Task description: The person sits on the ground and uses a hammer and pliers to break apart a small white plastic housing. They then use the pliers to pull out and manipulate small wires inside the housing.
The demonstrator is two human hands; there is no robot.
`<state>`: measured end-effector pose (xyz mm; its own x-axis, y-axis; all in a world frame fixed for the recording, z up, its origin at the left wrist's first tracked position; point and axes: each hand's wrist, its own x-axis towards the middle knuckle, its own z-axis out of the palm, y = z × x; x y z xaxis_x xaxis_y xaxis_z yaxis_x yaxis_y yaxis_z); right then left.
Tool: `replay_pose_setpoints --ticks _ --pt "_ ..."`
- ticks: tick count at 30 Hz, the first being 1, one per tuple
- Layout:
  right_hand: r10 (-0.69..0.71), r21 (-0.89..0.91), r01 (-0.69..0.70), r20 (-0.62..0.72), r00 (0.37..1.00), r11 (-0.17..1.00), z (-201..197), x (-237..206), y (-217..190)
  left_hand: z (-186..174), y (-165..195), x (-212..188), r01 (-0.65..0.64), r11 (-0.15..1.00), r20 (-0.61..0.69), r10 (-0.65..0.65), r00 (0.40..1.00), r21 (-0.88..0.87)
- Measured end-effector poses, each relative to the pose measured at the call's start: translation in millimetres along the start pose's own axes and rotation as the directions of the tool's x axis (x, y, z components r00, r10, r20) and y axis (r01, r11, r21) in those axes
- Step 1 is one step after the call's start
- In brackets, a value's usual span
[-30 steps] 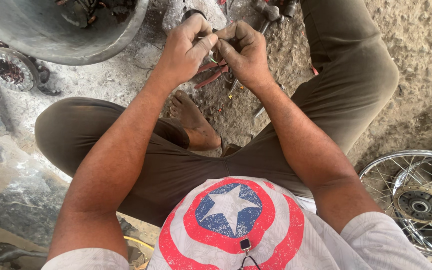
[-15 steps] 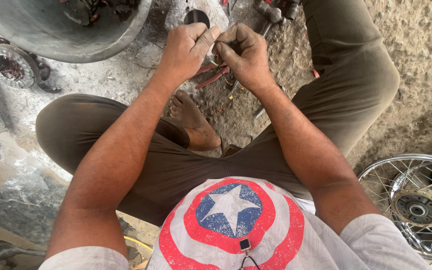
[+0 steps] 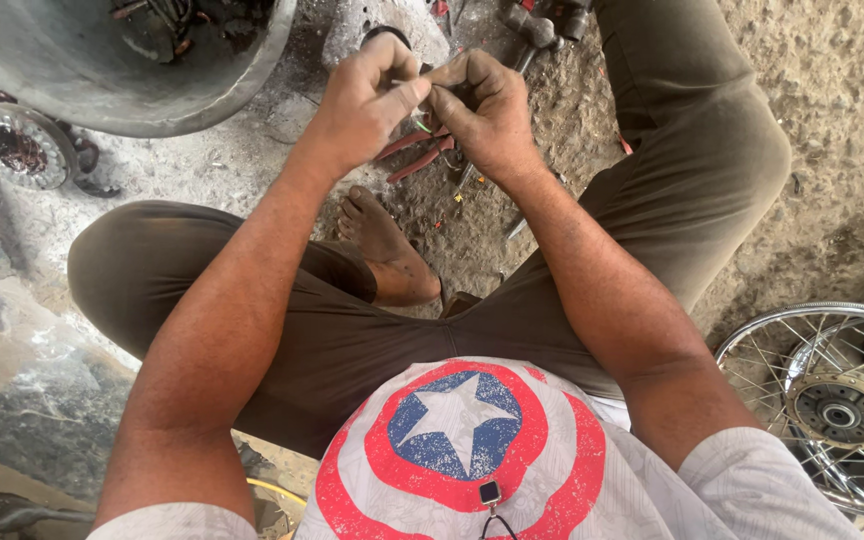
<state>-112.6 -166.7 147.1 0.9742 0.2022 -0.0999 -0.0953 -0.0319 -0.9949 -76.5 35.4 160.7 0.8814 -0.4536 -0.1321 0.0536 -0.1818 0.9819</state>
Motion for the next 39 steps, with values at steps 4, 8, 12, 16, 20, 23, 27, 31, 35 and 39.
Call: replay_pose_setpoints --ticks 4,8,12,16,20,23,27,31,35,39 --pt "0.017 0.030 -0.017 0.001 1.000 0.999 2.4 -0.4 -0.5 2.9 -1.1 0.9 0.106 0.968 -0.080 -0.090 0.993 0.228" --pt "0.020 0.032 -0.020 -0.001 1.000 0.999 2.5 -0.3 -0.5 1.0 -2.4 0.3 0.199 0.977 -0.020 -0.198 0.980 0.080" --pt "0.059 0.019 -0.059 -0.006 0.998 0.998 2.6 0.0 0.0 2.0 -4.5 0.8 0.026 0.985 -0.024 -0.022 0.999 0.172" --pt "0.041 0.011 -0.041 0.003 0.999 0.999 3.6 -0.5 0.7 1.8 -6.5 -2.0 0.168 0.965 -0.046 -0.162 0.986 0.203" --pt "0.033 0.005 -0.033 -0.019 0.999 0.999 3.2 -0.9 0.7 0.6 -7.5 -3.6 -0.027 0.994 -0.022 0.030 0.999 0.109" --pt "0.076 -0.002 -0.076 -0.018 0.997 0.997 4.3 -1.7 0.4 2.6 -8.4 -1.4 0.005 0.978 -0.074 0.011 0.997 0.208" --pt "0.052 0.087 -0.052 -0.006 0.999 0.995 4.0 -1.6 -0.5 1.2 -9.1 1.2 0.253 0.956 -0.059 -0.247 0.967 0.145" --pt "0.039 0.046 -0.038 -0.019 0.999 0.998 4.1 -1.8 -1.0 0.5 -6.6 -0.4 0.021 0.994 -0.029 -0.018 0.999 0.106" --pt "0.067 -0.036 -0.068 -0.028 0.997 0.997 4.8 -1.9 0.1 3.7 -1.5 0.0 0.159 0.959 -0.103 -0.138 0.985 0.233" --pt "0.028 0.047 -0.027 -0.021 0.999 0.999 3.4 -1.1 2.1 -0.4 2.6 -0.1 0.139 0.990 -0.008 -0.139 0.990 0.008"
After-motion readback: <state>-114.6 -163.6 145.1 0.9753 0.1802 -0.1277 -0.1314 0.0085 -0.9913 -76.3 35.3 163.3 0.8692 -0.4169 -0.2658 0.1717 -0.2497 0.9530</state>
